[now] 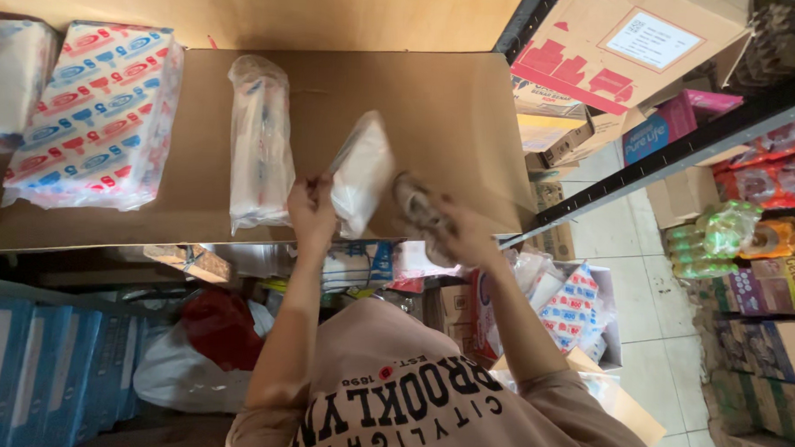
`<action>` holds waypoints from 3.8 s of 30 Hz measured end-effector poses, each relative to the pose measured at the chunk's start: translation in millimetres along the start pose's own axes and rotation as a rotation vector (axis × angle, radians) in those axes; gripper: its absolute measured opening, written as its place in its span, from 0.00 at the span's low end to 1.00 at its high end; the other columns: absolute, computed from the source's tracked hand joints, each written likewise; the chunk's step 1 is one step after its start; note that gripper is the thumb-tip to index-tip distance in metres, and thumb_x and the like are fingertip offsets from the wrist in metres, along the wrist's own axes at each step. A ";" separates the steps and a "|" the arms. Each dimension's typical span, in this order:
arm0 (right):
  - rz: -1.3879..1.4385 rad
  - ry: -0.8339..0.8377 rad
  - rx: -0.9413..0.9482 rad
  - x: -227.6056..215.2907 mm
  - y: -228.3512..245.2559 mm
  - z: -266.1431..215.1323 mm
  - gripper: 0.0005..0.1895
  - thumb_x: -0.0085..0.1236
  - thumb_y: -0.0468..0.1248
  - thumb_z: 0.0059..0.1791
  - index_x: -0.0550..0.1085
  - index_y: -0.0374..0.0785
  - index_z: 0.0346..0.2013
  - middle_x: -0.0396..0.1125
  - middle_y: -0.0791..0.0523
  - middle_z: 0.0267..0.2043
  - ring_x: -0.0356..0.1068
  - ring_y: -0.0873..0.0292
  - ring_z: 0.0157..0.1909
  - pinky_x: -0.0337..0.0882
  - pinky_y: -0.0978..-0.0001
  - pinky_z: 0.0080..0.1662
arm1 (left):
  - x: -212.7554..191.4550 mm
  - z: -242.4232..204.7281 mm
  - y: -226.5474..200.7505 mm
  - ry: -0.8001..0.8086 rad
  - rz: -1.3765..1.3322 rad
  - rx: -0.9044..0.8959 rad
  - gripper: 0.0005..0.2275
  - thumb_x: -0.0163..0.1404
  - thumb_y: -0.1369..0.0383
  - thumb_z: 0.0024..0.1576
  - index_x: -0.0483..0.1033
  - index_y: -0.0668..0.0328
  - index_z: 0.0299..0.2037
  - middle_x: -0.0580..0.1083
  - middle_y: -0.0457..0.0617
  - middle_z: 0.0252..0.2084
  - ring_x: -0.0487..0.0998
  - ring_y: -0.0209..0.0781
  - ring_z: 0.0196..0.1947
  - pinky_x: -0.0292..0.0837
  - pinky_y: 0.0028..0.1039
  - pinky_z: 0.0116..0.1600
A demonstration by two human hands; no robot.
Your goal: The person wipes the surfaces of multiple plastic-wrapped packages with a cloth on a metal shelf. They pick up each package, wipe it, and place it back on the shelf or into a box, repeating the process for several items.
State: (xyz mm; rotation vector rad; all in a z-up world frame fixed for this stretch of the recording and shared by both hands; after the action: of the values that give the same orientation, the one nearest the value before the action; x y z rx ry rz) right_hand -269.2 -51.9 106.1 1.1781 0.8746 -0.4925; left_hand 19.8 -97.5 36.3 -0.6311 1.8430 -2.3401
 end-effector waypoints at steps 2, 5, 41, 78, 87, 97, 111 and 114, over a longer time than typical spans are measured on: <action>-0.102 -0.118 0.083 -27.0 -2.3 1.1 0.24 0.60 0.42 0.49 0.73 0.45 0.59 0.73 0.46 0.55 0.74 0.43 0.52 0.73 0.55 0.53 | 6.2 5.3 21.8 0.021 -0.072 -0.131 0.11 0.52 0.67 0.65 0.74 0.71 0.47 0.76 0.51 0.40 0.74 0.35 0.39 0.71 0.26 0.46; 0.016 -0.208 0.087 -50.2 3.8 11.7 0.18 0.60 0.39 0.51 0.75 0.42 0.56 0.73 0.47 0.53 0.76 0.45 0.52 0.74 0.58 0.53 | 2.3 0.5 46.7 0.045 0.176 -0.203 0.12 0.53 0.65 0.64 0.75 0.70 0.44 0.77 0.54 0.38 0.75 0.41 0.37 0.71 0.30 0.45; -0.385 0.003 -0.416 91.2 56.9 80.0 0.32 0.62 0.36 0.40 0.77 0.66 0.57 0.59 0.57 0.72 0.66 0.43 0.60 0.73 0.53 0.55 | 14.7 -56.5 51.6 0.312 1.246 0.077 0.48 0.55 0.41 0.51 0.50 0.72 0.72 0.47 0.66 0.77 0.36 0.67 0.78 0.32 0.71 0.70; 1.499 -0.325 0.090 -14.0 -119.1 127.2 0.26 0.49 0.38 0.53 0.65 0.37 0.67 0.66 0.48 0.62 0.68 0.49 0.61 0.73 0.61 0.57 | 78.7 -82.4 4.5 0.381 1.051 0.661 0.13 0.56 0.56 0.59 0.81 0.56 0.42 0.78 0.51 0.50 0.76 0.54 0.56 0.67 0.50 0.57; -0.264 0.210 -0.115 90.1 -23.6 100.6 0.41 0.65 0.47 0.42 0.63 0.43 0.67 0.58 0.44 0.67 0.59 0.37 0.67 0.64 0.46 0.61 | 32.0 -88.2 20.9 0.357 0.976 0.824 0.11 0.63 0.58 0.54 0.82 0.56 0.37 0.79 0.49 0.44 0.74 0.51 0.52 0.64 0.55 0.60; -0.430 0.030 -0.180 78.4 19.1 122.6 0.36 0.60 0.37 0.43 0.66 0.55 0.67 0.55 0.45 0.70 0.64 0.37 0.61 0.68 0.51 0.57 | 33.3 -94.4 26.1 0.213 0.909 0.877 0.10 0.63 0.60 0.56 0.84 0.55 0.40 0.79 0.46 0.46 0.76 0.47 0.56 0.63 0.48 0.61; -0.535 -0.173 -0.225 80.9 -17.7 136.7 0.37 0.62 0.35 0.40 0.72 0.64 0.64 0.57 0.55 0.72 0.67 0.42 0.61 0.75 0.51 0.52 | 34.7 -92.0 17.6 0.248 0.939 0.876 0.10 0.62 0.59 0.56 0.83 0.55 0.40 0.80 0.46 0.45 0.77 0.46 0.55 0.64 0.47 0.57; -0.525 -0.102 -0.117 81.4 -32.0 148.1 0.40 0.62 0.34 0.39 0.71 0.65 0.66 0.57 0.57 0.73 0.67 0.43 0.60 0.76 0.51 0.52 | 35.0 -92.3 14.2 0.238 0.948 0.855 0.10 0.62 0.59 0.56 0.83 0.54 0.41 0.80 0.45 0.45 0.77 0.45 0.56 0.64 0.47 0.59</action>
State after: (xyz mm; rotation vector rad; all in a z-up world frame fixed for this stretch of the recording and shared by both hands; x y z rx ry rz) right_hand -196.3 -193.0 40.2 0.8020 1.1109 -0.9049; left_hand -49.3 -28.8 15.0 0.5234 0.6919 -2.1665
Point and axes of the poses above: each hand's wrist, its own z-axis towards the middle knuckle, its own x-axis out of the palm, y = z × x, the point moved 5 cm from there along z, towards the middle knuckle
